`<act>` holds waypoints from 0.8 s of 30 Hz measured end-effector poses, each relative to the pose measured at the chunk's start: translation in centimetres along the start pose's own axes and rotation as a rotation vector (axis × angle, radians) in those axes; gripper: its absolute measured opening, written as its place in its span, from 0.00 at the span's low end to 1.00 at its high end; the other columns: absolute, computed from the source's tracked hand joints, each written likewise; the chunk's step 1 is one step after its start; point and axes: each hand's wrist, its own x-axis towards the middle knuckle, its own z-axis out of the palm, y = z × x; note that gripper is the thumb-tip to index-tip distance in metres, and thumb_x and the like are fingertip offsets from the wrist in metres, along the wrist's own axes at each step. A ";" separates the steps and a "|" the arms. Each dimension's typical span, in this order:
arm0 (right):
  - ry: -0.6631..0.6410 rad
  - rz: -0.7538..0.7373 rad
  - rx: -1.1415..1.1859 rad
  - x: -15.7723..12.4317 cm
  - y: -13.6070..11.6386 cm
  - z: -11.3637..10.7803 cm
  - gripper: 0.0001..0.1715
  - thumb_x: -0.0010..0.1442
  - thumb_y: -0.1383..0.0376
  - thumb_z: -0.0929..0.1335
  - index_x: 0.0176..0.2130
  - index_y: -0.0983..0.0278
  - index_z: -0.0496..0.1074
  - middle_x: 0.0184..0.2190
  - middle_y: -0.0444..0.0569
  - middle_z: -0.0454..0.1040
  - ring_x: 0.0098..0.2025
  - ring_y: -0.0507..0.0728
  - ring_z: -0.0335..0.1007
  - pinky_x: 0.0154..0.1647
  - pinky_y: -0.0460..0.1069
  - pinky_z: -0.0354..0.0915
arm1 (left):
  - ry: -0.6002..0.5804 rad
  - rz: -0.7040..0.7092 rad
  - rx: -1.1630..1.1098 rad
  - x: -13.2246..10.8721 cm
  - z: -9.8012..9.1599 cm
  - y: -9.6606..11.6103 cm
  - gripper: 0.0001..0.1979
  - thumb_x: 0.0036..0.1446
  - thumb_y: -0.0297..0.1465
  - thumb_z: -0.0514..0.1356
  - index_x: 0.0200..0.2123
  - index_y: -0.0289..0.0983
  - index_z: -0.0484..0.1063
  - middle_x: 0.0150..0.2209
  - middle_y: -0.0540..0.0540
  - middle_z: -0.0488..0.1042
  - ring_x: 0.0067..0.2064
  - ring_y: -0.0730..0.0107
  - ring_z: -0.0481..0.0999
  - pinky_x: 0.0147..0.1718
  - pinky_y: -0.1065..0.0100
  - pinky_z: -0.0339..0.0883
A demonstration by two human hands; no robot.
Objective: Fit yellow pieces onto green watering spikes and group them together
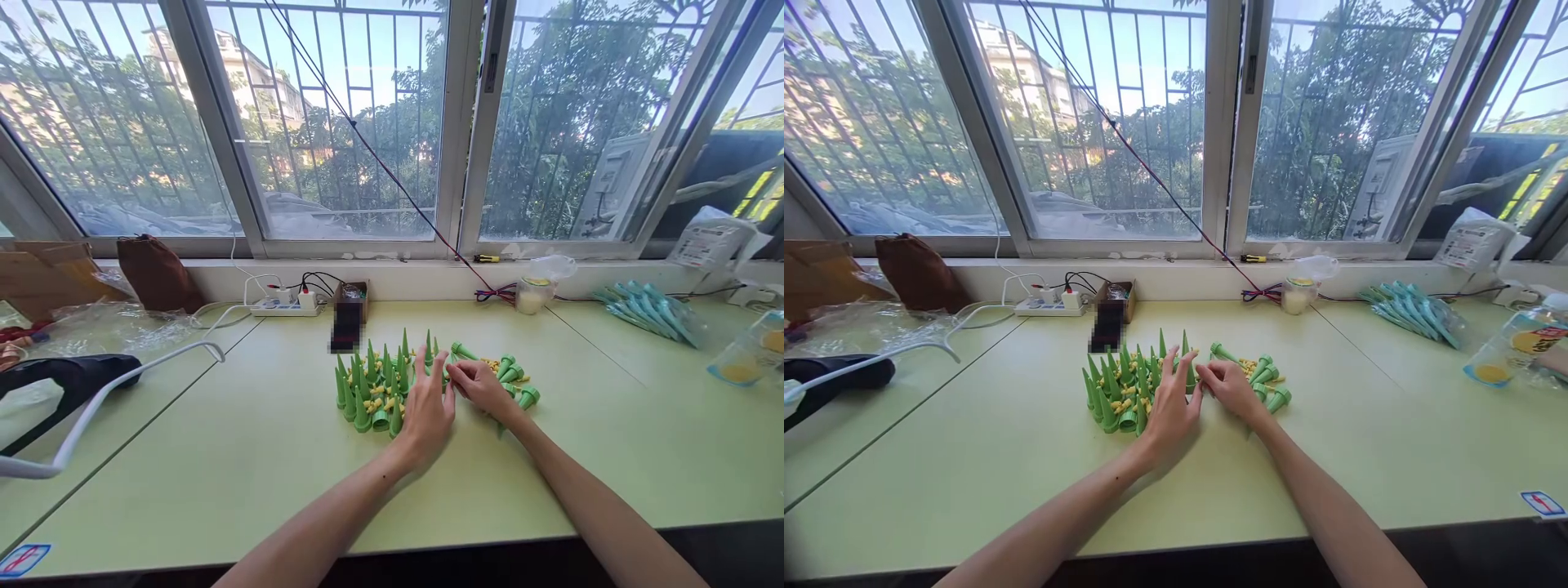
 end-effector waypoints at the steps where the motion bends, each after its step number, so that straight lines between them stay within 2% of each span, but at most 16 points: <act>1: 0.000 0.001 -0.001 0.0 0.1 0.0 0.35 0.66 0.40 0.63 0.20 0.62 0.61 0.16 0.40 0.58 0.20 0.50 0.51 0.24 0.49 0.50 | -0.004 0.009 -0.005 0.0 0.1 -0.1 0.26 0.63 0.23 0.56 0.63 0.45 0.61 0.70 0.33 0.54 0.41 0.62 0.81 0.44 0.55 0.75; 5: 0.006 -0.007 -0.008 0.2 0.4 0.1 0.37 0.66 0.38 0.61 0.19 0.61 0.59 0.16 0.41 0.57 0.21 0.50 0.50 0.24 0.49 0.50 | -0.010 0.073 -0.026 0.1 0.3 -0.3 0.23 0.63 0.22 0.55 0.60 0.41 0.62 0.59 0.37 0.69 0.48 0.58 0.79 0.48 0.55 0.74; 7: 0.020 -0.006 0.001 0.2 0.4 0.1 0.37 0.66 0.38 0.61 0.20 0.61 0.59 0.16 0.41 0.58 0.21 0.50 0.51 0.24 0.49 0.51 | 0.003 0.074 -0.027 0.2 0.4 -0.3 0.21 0.63 0.22 0.55 0.59 0.39 0.63 0.55 0.38 0.72 0.49 0.57 0.78 0.49 0.55 0.73; 11: 0.063 0.013 0.112 0.1 0.0 0.2 0.31 0.62 0.38 0.66 0.30 0.63 0.69 0.19 0.40 0.61 0.21 0.51 0.53 0.22 0.48 0.53 | 0.026 0.033 -0.018 0.3 0.3 -0.2 0.20 0.62 0.22 0.54 0.57 0.38 0.64 0.54 0.37 0.71 0.49 0.56 0.77 0.48 0.54 0.73; 13: 0.074 0.034 0.162 0.0 -0.2 0.1 0.30 0.59 0.38 0.68 0.34 0.63 0.70 0.19 0.39 0.61 0.20 0.50 0.53 0.21 0.47 0.53 | 0.022 0.024 -0.013 0.3 0.2 -0.1 0.20 0.62 0.22 0.54 0.57 0.38 0.63 0.54 0.38 0.71 0.48 0.57 0.77 0.47 0.55 0.73; 21: 0.084 0.016 0.089 0.1 0.4 0.0 0.32 0.60 0.39 0.68 0.25 0.62 0.64 0.17 0.39 0.58 0.21 0.50 0.50 0.20 0.47 0.49 | 0.002 0.012 0.031 0.2 0.3 -0.3 0.16 0.62 0.24 0.55 0.53 0.39 0.66 0.51 0.40 0.70 0.45 0.59 0.77 0.43 0.59 0.73; 24: 0.089 0.006 0.081 0.1 0.4 0.0 0.32 0.61 0.39 0.68 0.24 0.62 0.64 0.18 0.40 0.57 0.21 0.50 0.49 0.21 0.47 0.49 | 0.002 0.018 0.028 0.1 0.3 -0.2 0.15 0.62 0.24 0.55 0.52 0.39 0.66 0.50 0.40 0.70 0.44 0.60 0.77 0.43 0.59 0.73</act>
